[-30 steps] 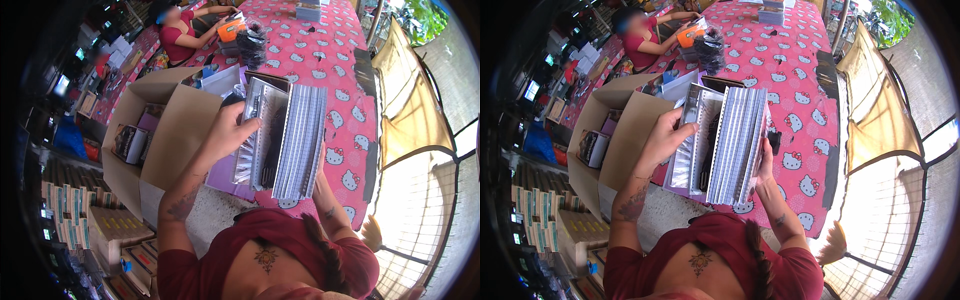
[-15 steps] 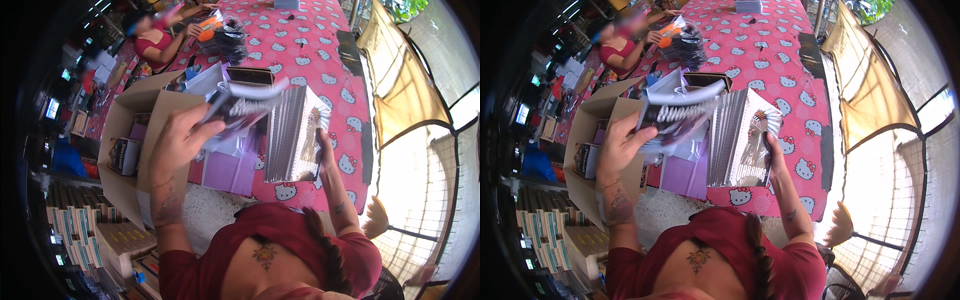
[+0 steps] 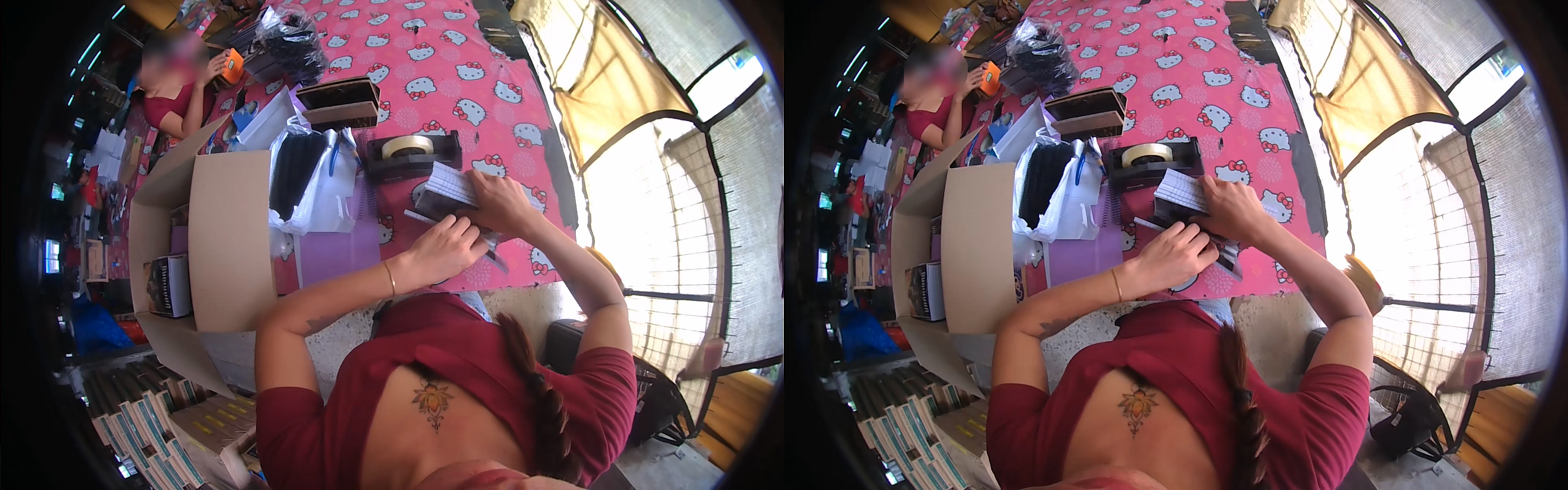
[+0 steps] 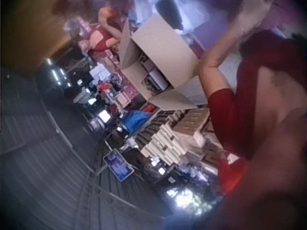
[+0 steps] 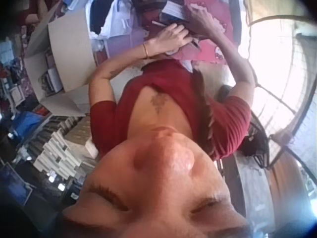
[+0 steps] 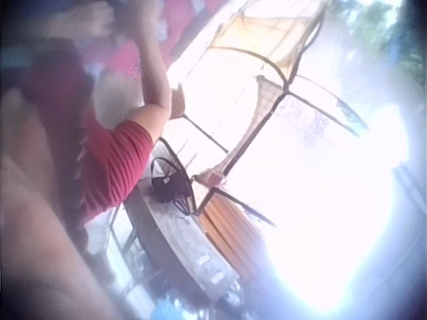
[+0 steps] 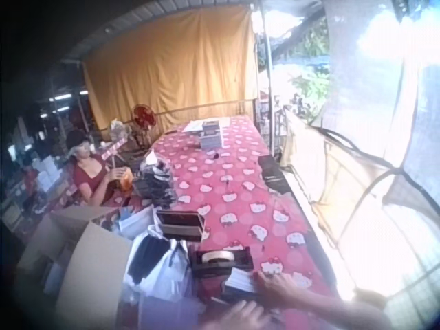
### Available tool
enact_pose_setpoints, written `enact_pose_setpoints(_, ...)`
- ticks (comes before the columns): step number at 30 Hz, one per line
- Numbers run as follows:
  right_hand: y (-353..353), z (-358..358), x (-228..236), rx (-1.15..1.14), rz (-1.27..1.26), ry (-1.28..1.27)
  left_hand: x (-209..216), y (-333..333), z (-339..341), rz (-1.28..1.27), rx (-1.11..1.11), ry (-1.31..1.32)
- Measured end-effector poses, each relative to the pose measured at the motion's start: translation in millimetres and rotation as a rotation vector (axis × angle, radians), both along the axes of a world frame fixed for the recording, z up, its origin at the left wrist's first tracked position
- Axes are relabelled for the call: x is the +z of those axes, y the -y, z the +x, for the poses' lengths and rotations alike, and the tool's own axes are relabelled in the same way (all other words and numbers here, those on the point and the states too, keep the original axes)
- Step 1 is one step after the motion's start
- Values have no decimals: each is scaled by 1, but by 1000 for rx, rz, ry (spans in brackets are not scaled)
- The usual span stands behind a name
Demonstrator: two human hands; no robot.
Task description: The person places printed notebooks into plastic sleeves, seals them with adhesive tape, and luego stacks the prepared notebooks into a large cardboard box.
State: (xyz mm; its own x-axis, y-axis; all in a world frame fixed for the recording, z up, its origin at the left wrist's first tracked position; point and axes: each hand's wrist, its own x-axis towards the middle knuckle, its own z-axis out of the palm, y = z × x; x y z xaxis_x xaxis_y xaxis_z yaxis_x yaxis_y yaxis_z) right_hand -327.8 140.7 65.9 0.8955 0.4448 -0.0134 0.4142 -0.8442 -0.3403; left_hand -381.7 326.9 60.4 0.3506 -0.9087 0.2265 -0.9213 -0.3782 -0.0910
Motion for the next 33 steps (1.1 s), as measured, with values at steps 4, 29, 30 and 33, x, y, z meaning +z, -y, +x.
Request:
enact_pose_setpoints(4,-9,-3,-11,-24,0,76,-41,-1,9,-110,12,150)
enact_pose_setpoints(29,39,-104,-104,-299,1186,-25,-20,19,29,-39,215,-103)
enact_pose_setpoints(30,25,-104,-103,-383,1131,25,-19,20,31,-20,215,-44)
enact_pose_setpoints(33,27,-104,-104,-466,1036,-21,-2,18,52,54,151,-282)
